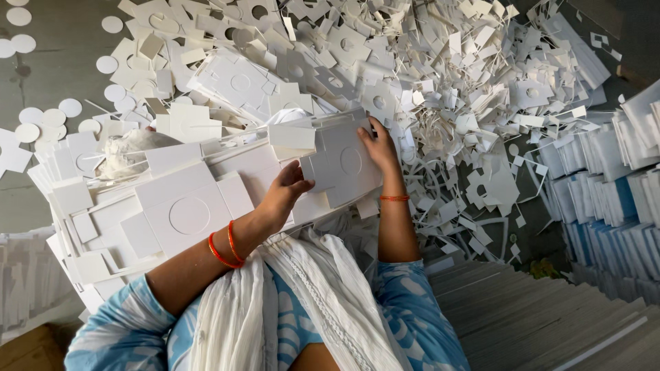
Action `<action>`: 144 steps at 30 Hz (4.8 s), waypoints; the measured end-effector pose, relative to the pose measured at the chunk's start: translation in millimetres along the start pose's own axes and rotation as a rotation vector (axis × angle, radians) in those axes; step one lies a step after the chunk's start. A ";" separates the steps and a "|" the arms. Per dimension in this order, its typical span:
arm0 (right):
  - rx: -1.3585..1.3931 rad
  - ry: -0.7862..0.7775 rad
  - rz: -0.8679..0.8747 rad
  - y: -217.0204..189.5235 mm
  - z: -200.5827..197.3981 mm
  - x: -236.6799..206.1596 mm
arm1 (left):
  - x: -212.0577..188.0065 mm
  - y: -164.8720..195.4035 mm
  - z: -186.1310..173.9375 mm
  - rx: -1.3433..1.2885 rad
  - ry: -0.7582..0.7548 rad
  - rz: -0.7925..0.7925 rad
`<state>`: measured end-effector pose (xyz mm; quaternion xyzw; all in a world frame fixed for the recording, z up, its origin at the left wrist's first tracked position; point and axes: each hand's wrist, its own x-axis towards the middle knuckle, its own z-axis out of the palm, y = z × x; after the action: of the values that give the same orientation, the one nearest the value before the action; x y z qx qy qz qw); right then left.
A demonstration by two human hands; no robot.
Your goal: The person sits on the floor and sorts white paper cutouts with circular holes. They pick up pieces from a large pile, separate them, and stack them into neat piles on the floor.
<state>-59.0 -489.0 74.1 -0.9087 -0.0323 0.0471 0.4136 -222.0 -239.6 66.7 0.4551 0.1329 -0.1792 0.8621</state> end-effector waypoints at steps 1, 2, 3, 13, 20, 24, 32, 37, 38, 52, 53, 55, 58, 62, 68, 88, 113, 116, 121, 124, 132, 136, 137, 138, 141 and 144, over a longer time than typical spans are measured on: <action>-0.009 0.007 0.012 -3.2 2.7 1.3 | 3.7 -2.5 3.7 0.023 0.034 0.001; -0.023 0.038 -0.014 -6.2 5.0 1.9 | 5.8 -5.1 7.3 0.024 0.014 -0.005; -0.035 0.072 -0.042 -9.1 7.0 2.2 | 8.3 -6.9 10.4 0.027 -0.007 -0.009; 0.021 0.050 -0.011 -16.8 -11.8 -6.4 | 36.8 -7.8 34.4 0.260 0.071 -0.052; -0.382 -0.223 -0.791 -111.3 -9.9 -7.0 | 15.9 -21.8 49.8 0.604 0.100 0.197; -0.580 -0.676 -0.561 -153.7 4.7 19.8 | 12.9 -18.9 52.6 0.578 0.062 0.206; -0.497 -0.527 -0.380 -124.6 -4.0 64.6 | 6.1 -21.4 48.2 0.600 0.005 0.250; -0.270 -0.918 -0.476 -132.2 -54.0 38.7 | 7.7 -28.9 46.3 0.703 -0.001 0.206; -0.364 -0.855 -0.628 -137.2 -55.3 26.6 | 8.8 -30.4 46.1 0.679 -0.003 0.266; -0.184 -0.889 -0.481 -149.3 -31.8 30.3 | 17.9 -42.1 31.7 0.655 0.015 0.256; -0.317 -0.878 -0.621 -153.2 -28.1 23.5 | 18.7 -43.5 29.2 0.657 0.017 0.318; -0.605 -0.844 -0.898 -161.8 -19.0 1.6 | 22.1 -45.0 25.6 0.646 0.021 0.451; -0.790 -0.623 -0.814 -172.1 -10.8 -21.2 | 23.7 -45.4 24.2 0.512 0.046 0.268; -0.428 -0.698 -0.438 -170.1 -16.4 -1.2 | 18.1 -41.0 28.4 0.487 -0.041 0.303; -0.342 -0.731 -0.406 -158.7 5.8 58.9 | 7.7 -33.2 27.7 0.764 -0.013 0.385; -0.298 -0.664 -0.148 -102.2 -78.3 65.4 | -0.8 -34.6 19.7 0.503 -0.068 0.272; -0.078 -0.436 -0.197 -63.4 -98.7 47.9 | -11.3 -29.3 33.6 0.463 -0.065 0.359; -0.093 -0.409 -0.120 -67.3 -87.6 52.6 | -9.6 -39.9 22.9 0.470 -0.103 0.394; -0.085 -0.428 -0.176 -62.7 -66.2 51.4 | -4.8 -53.5 6.2 0.296 -0.192 0.354; -0.087 -0.375 -0.197 -60.2 -58.9 50.2 | -4.6 -59.0 -1.5 0.278 -0.174 0.372; -0.079 0.117 -0.381 -25.3 -136.0 -32.2 | 0.7 -51.4 -7.7 0.307 -0.140 0.335; 0.055 -0.021 -0.514 5.8 -116.2 -91.6 | -1.8 -52.8 -10.3 0.211 -0.250 0.324; 0.180 -0.020 -0.372 10.7 -104.6 -92.9 | -2.6 -53.9 -11.3 0.235 -0.250 0.305; 0.307 -0.015 -0.236 13.7 -92.0 -87.7 | -2.1 -54.7 -12.4 0.265 -0.251 0.291; 0.395 0.083 0.145 17.9 -77.2 -57.4 | 1.8 -56.3 -16.0 0.306 -0.266 0.301; 0.197 0.075 0.348 20.3 -67.5 -30.5 | 5.0 -58.0 -21.4 0.329 -0.278 0.308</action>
<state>-81.3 -555.8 104.6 -0.8568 0.1453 0.0866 0.4871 -243.9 -253.0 10.2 0.5748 -0.0886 -0.1256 0.8037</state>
